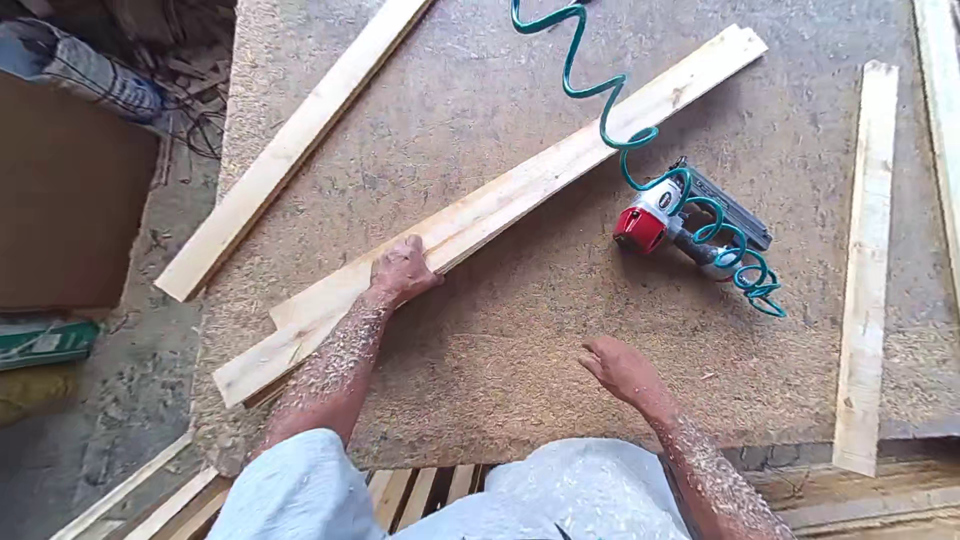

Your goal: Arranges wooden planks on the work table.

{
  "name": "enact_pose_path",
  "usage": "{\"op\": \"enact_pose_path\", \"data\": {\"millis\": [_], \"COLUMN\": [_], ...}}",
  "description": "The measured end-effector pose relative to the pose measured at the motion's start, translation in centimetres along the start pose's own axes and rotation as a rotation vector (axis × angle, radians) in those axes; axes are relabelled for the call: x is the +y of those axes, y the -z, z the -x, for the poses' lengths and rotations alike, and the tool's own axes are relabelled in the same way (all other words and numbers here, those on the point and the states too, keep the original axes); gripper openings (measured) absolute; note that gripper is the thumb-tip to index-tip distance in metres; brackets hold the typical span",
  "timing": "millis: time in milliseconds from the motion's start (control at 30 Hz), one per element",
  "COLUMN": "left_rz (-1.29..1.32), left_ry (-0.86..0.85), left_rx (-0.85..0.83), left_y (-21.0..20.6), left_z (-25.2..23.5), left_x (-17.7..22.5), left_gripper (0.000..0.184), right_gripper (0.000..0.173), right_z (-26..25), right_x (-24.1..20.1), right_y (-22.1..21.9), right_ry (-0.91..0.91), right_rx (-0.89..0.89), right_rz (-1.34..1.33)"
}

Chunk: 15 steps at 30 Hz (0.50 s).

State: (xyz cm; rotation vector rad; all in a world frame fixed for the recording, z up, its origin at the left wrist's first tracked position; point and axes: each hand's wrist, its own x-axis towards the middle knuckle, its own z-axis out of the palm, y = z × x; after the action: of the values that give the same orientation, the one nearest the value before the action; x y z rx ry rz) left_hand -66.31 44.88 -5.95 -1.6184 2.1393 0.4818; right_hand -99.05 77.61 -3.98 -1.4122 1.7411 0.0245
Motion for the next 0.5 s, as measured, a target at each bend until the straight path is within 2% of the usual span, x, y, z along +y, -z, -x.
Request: {"op": "enact_pose_path", "data": {"millis": [100,167,233,333,433,500], "left_rz": [0.009,0.031,0.049,0.097,0.140,0.152], "left_ry": [0.036,0.075,0.116,0.186,0.228,0.250], "left_rx": [0.013,0.024,0.018,-0.044,-0.113,-0.081], "left_y": [-3.3,-5.6,-8.0,-11.6,-14.7,-16.6], "left_z": [6.0,10.5,15.5,22.9,29.5,32.7], "left_x": [0.9,1.5,1.9,3.0,4.5,5.6], "left_gripper": [0.101,0.100,0.099,0.105,0.109,0.114], "right_gripper": [0.044,0.047,0.054,0.065,0.059,0.059], "right_z": [-1.8,-2.8,-4.0,-6.3,-7.1,-6.9], "right_x": [-1.8,-2.3,-2.6,-3.3,-5.7,-7.3], "right_y": [0.7,0.2,-1.0,-3.2,-4.6,-5.7], "right_ry": [0.037,0.023,-0.042,-0.198,-0.300,-0.361], "right_rx": [0.030,0.063,0.072,0.024,0.006,0.103], "right_rz": [-0.027,-0.180,-0.458,-1.031,-1.545,-1.722]}}
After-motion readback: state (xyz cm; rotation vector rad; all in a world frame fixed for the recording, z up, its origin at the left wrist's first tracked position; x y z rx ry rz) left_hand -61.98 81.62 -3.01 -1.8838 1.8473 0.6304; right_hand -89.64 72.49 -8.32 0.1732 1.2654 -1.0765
